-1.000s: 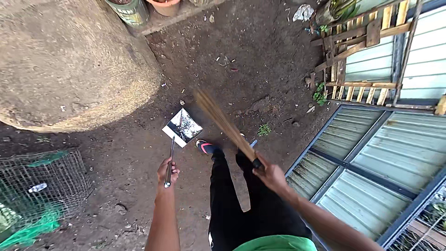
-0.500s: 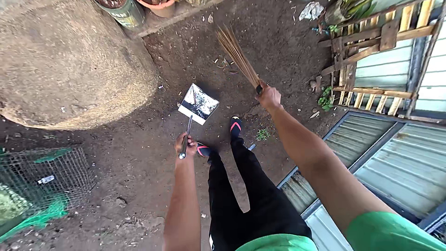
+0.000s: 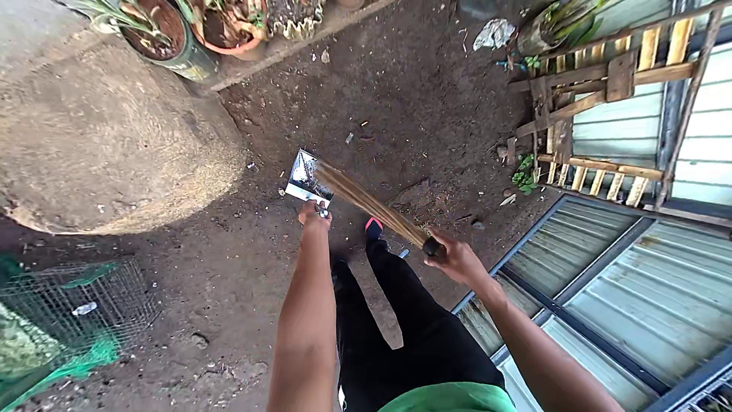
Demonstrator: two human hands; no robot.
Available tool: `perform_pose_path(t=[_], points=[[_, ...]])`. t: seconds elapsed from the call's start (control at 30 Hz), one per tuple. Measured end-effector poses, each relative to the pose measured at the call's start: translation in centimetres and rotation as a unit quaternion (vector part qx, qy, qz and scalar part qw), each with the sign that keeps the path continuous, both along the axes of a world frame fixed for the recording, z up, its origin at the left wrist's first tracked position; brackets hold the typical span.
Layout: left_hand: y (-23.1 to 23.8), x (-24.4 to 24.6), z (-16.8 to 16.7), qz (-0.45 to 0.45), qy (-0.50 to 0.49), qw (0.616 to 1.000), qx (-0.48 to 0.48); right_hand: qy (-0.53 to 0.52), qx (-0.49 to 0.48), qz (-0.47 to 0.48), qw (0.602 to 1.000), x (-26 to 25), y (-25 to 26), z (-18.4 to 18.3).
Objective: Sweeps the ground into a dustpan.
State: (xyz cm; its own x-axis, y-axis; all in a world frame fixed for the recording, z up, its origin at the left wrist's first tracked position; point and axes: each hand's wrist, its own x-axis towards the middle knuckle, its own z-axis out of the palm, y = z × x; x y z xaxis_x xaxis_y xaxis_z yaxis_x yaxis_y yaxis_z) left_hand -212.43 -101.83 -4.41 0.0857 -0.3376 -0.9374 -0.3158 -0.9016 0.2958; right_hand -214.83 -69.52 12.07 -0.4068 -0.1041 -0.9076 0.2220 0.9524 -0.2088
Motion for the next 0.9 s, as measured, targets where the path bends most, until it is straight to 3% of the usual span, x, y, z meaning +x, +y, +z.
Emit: perform_pose_path(t=[0.13, 0.27, 0.4, 0.5, 0.63, 0.73, 0.9], points=[[0.5, 0.2, 0.9, 0.000, -0.002, 1.000, -0.002, 0.048, 0.059, -0.030, 0.997, -2.5, 0.3, -1.4], [1.7, -0.2, 0.3, -0.015, -0.019, 1.000, -0.018, 0.118, 0.088, -0.063, 0.987, -4.8, -1.6, -8.2], [3.1, -1.6, -0.3, -0.080, -0.086, 0.993, -0.019, 0.058, 0.075, -0.002, 0.995, -3.0, -4.5, -11.1], [3.5, -1.8, 0.0, -0.108, -0.109, 0.988, -0.009, -0.033, 0.047, 0.058, 0.997, 0.3, -4.7, -8.8], [2.3, -0.2, 0.3, -0.117, -0.105, 0.988, -0.006, -0.048, 0.001, -0.015, 0.999, 3.6, -1.5, -3.1], [1.1, 1.3, 1.7, -0.105, -0.081, 0.991, 0.002, -0.034, 0.020, -0.041, 0.998, 5.1, 1.3, 0.7], [0.7, 3.5, 3.4, -0.118, -0.081, 0.990, 0.018, 0.021, 0.079, -0.084, 0.993, 5.2, 4.2, 0.1]])
